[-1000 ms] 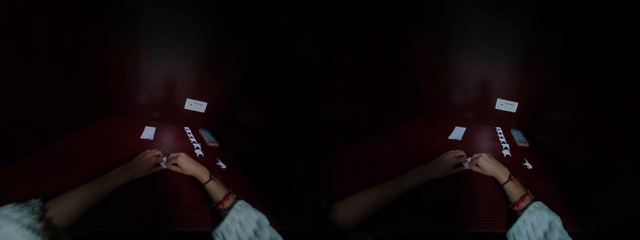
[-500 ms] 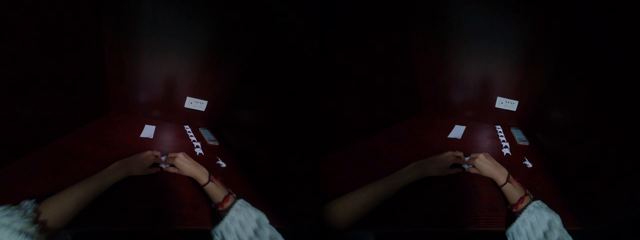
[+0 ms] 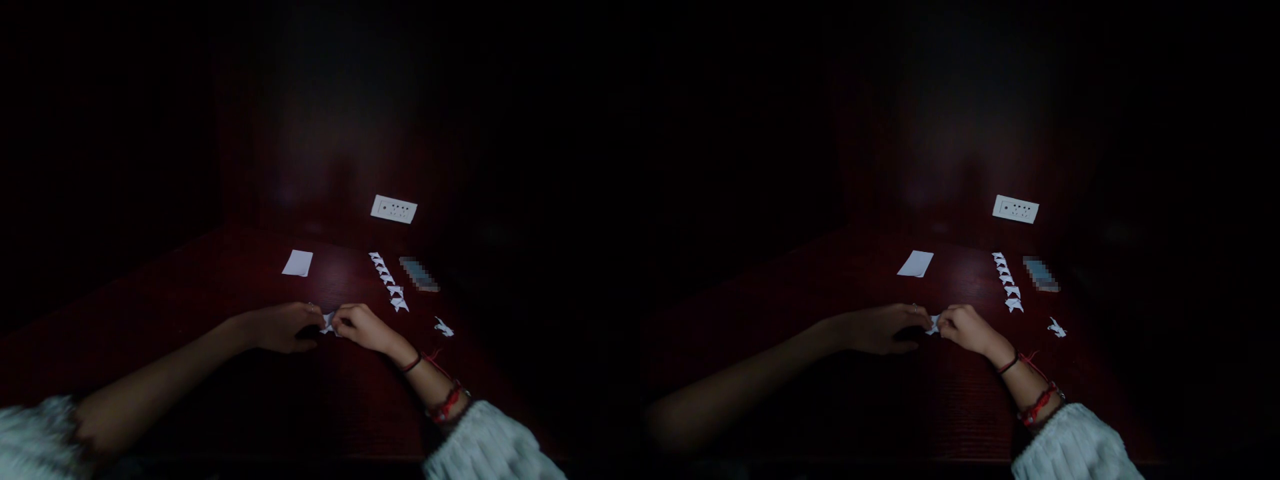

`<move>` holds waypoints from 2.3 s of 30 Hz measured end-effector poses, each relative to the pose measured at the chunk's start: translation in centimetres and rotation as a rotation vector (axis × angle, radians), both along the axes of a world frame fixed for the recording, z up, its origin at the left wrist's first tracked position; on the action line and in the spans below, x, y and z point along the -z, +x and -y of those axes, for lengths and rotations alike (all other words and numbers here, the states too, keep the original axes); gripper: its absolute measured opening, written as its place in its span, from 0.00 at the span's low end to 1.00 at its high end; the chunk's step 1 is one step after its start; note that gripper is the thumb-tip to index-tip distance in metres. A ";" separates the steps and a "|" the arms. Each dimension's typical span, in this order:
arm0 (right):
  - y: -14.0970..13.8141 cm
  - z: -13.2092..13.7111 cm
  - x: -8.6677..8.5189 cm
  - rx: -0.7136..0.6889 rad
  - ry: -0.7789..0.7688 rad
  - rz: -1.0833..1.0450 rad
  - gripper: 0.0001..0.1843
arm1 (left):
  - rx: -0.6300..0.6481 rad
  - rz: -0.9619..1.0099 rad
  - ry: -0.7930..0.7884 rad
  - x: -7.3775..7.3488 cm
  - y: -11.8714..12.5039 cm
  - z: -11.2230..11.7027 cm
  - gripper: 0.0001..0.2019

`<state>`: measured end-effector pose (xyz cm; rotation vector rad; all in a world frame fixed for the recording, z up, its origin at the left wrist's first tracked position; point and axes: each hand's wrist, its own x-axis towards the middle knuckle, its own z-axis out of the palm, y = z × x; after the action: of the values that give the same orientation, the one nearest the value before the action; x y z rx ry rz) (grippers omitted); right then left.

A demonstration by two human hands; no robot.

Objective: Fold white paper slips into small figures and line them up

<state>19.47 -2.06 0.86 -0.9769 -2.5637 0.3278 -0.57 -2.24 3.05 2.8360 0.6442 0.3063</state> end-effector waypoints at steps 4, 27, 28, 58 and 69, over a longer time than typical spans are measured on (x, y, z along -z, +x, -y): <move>0.1 -0.3 0.2 0.059 -0.084 -0.058 0.07 | -0.014 -0.004 -0.006 -0.1 -0.1 0.2 0.14; 0.2 -0.9 1.1 0.133 -0.245 -0.184 0.03 | 0.080 0.025 -0.030 0.1 -0.1 -0.3 0.16; 0.3 -0.8 1.1 0.124 -0.258 -0.192 0.03 | 0.083 0.024 -0.027 0.1 -0.1 -0.3 0.16; 0.9 1.1 -0.8 -0.093 0.111 0.174 0.13 | 0.072 0.009 0.014 0.7 -0.2 -0.4 0.23; 1.3 1.7 -1.8 -0.084 0.164 0.336 0.14 | 0.017 -0.051 0.099 0.8 -0.4 -0.5 0.23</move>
<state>20.76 -3.75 2.67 -0.9317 -2.8822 -0.0302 -0.97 -1.78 2.21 2.9502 0.6321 0.2714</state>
